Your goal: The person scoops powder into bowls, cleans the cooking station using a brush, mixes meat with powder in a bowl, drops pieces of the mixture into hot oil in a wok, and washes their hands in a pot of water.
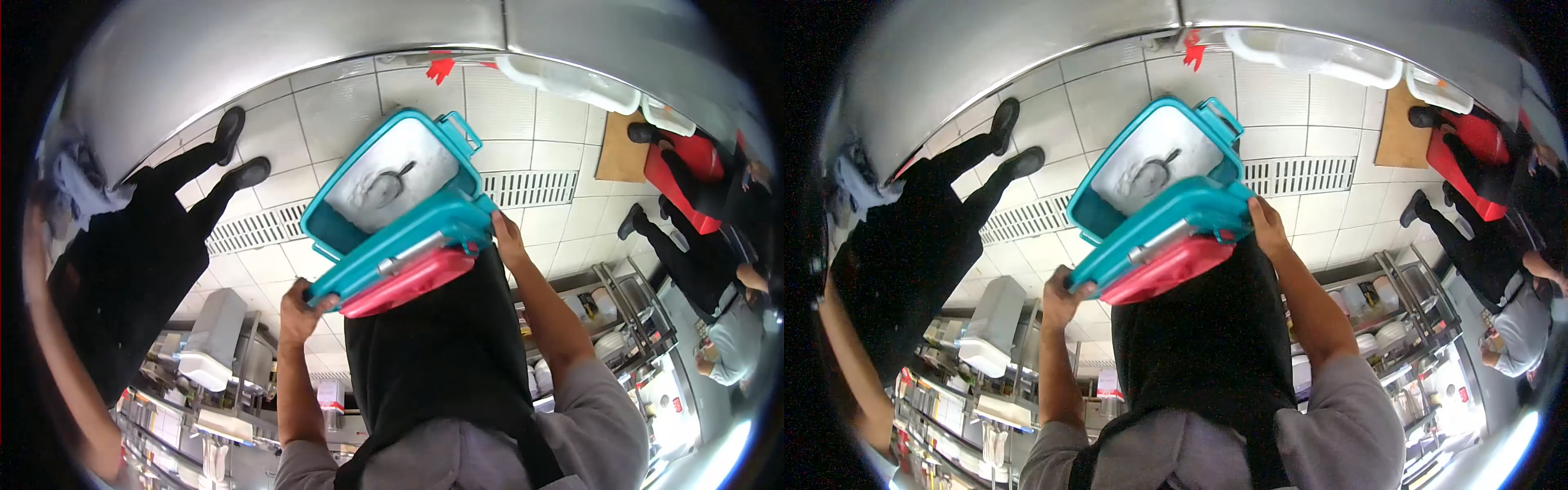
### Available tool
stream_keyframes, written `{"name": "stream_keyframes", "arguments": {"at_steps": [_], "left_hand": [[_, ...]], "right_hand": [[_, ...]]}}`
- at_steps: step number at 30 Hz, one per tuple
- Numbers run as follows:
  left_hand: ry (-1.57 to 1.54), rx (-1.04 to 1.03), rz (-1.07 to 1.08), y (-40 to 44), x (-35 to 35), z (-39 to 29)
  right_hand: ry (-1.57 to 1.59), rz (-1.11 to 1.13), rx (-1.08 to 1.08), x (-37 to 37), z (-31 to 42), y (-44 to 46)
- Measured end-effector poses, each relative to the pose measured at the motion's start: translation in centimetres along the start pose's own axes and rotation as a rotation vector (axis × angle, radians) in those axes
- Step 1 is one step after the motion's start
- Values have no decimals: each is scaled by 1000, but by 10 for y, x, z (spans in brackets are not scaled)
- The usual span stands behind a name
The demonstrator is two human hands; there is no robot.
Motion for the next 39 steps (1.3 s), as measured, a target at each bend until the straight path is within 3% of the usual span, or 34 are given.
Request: {"name": "stream_keyframes", "arguments": {"at_steps": [2, 3, 5, 8, 11, 13, 16, 19, 22, 23, 26, 29, 33, 35, 37, 39], "left_hand": [[169, 94, 126, -20, 10, -10], [72, 97, 117, -31, 14, -9], [208, 68, 123, -49, 29, -29], [316, 3, 15, -74, 59, -50], [361, -45, -131, -101, 84, -51], [453, -25, -208, -122, 98, -39], [531, 48, -297, -164, 124, 4], [419, 159, -400, -181, 139, 12], [412, 155, -459, -199, 148, 22], [412, 251, -414, -206, 150, 29], [433, 211, -512, -232, 153, 68], [318, 290, -483, -239, 153, 91], [294, 405, -383, -239, 147, 93], [325, 281, -469, -254, 144, 114], [264, 291, -491, -268, 139, 121], [106, 403, -473, -260, 132, 128]], "right_hand": [[-9, 142, 22, -6, -10, -11], [8, 226, 39, -8, -11, -12], [39, 371, 90, -19, 1, -12], [162, 365, -4, -36, 25, 17], [-402, 168, 211, -81, 63, 68], [-751, 279, 257, -128, 69, 107], [-1053, 89, 411, -171, 51, 148], [-1422, 124, 223, -198, 25, 174], [-1674, 217, 312, -220, 14, 176], [-1711, 236, 331, -220, 11, 168], [-1604, 271, 338, -217, -6, 150], [-1245, 365, 13, -202, -1, 130], [-1262, 313, 46, -169, 34, 121], [-1206, 164, 114, -155, 46, 130], [-1225, 192, 64, -199, -14, 150], [-1206, 206, -4, -223, -19, 172]]}}
Point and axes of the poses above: each hand's wrist, its own y-axis towards the middle knuckle, its own x-axis out of the back of the hand, z = x × y, the point moved 7 cm from there along y, towards the middle knuckle, and after that the axes turned 6 degrees about -y, right-handed, at the moved point
